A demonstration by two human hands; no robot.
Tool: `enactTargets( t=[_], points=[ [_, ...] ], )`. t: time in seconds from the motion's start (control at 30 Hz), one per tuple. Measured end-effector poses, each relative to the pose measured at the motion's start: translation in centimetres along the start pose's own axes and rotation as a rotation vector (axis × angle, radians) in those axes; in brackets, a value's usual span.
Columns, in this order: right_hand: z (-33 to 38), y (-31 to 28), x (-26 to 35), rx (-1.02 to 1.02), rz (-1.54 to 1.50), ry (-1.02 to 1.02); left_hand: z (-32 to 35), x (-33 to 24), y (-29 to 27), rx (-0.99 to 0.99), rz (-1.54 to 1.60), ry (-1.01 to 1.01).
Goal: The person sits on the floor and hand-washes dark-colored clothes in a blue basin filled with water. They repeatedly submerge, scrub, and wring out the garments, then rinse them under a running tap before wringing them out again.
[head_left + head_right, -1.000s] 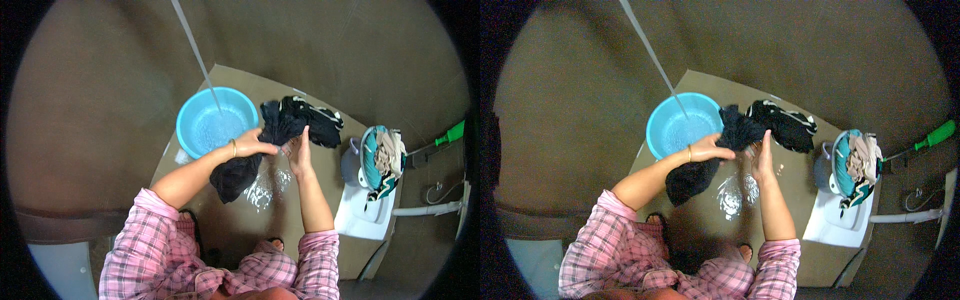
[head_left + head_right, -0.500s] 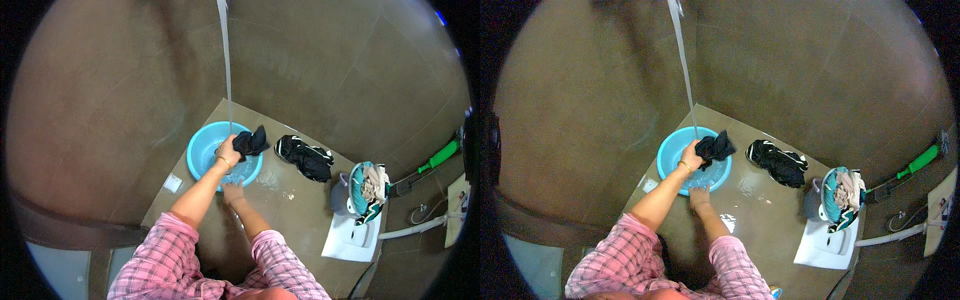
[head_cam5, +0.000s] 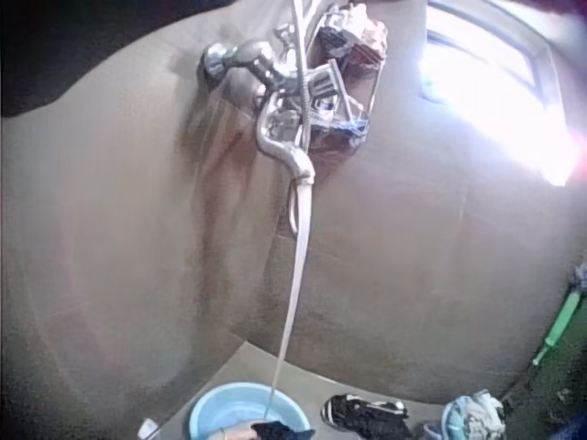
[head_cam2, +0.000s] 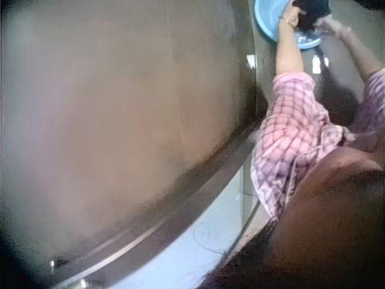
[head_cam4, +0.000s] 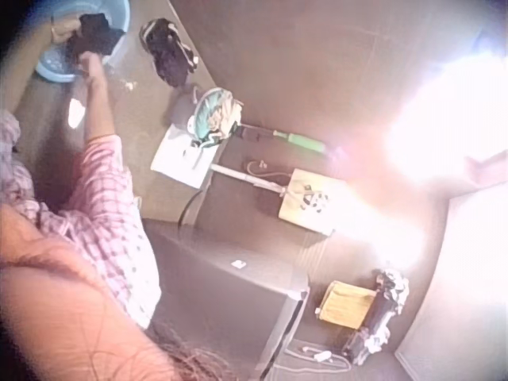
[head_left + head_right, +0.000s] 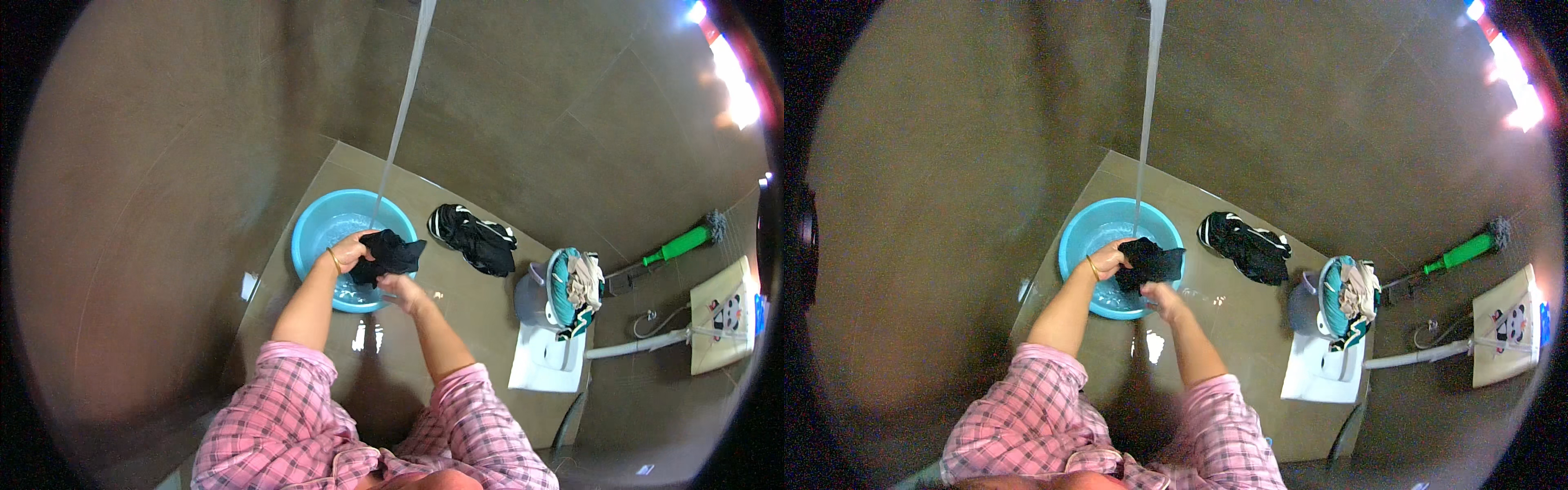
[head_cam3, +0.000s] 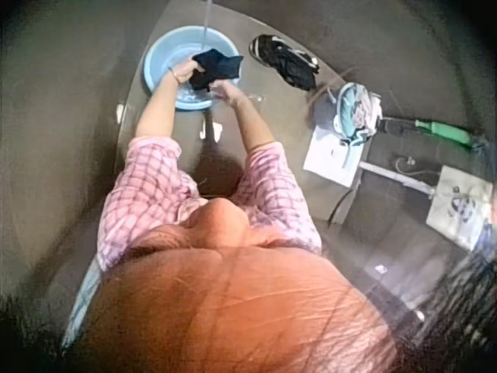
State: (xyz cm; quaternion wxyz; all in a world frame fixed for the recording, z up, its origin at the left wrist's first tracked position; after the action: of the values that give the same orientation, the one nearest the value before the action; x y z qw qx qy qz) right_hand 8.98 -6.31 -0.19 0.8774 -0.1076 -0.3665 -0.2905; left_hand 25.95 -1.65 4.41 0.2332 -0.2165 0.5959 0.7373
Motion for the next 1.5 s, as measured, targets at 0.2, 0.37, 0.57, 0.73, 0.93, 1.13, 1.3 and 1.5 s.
enactTargets(
  t=[0.2,0.37,0.57,0.73,0.93,1.13,1.3,1.5],
  points=[
    [5.9,-2.0,7.7,-0.404,0.253,-0.029,-2.6,6.3,-0.7,-0.177,0.294,0.084],
    [8.2,-3.2,9.2,-0.233,0.081,-0.155,-4.7,8.8,0.1,-0.057,0.394,0.164],
    [4.6,-3.2,8.3,-0.368,-0.083,-0.242,-3.1,7.1,-5.5,-0.452,-0.472,0.077],
    [3.4,-10.1,8.8,-0.635,-0.202,-0.336,1.0,2.8,-6.1,-0.677,-0.161,-0.050],
    [2.9,-13.5,13.7,-0.830,-0.107,-0.821,4.3,-6.6,0.0,-0.620,-0.370,0.295],
    [9.0,-12.5,18.6,-0.974,0.079,-1.142,8.9,-13.5,8.6,-0.696,-0.393,0.888],
    [13.7,-11.9,21.1,-0.876,0.009,-1.276,11.9,-15.7,15.9,-0.499,-0.426,1.310],
    [10.0,-9.3,19.3,-0.109,-0.404,-0.603,9.8,-14.6,15.3,-0.582,-0.267,1.190]
  ],
)
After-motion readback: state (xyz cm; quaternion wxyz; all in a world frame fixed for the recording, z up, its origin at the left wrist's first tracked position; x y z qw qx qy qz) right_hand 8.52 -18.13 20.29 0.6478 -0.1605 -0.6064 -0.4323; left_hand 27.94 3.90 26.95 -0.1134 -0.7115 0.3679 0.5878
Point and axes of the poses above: each hand's wrist, its own z-axis away from the middle knuckle, its own y-axis out of the palm, x = y × z, the point moved 4 cm from there along -z, towards the middle knuckle, and after that the axes turned 14 degrees about z, right-handed, at the moved point
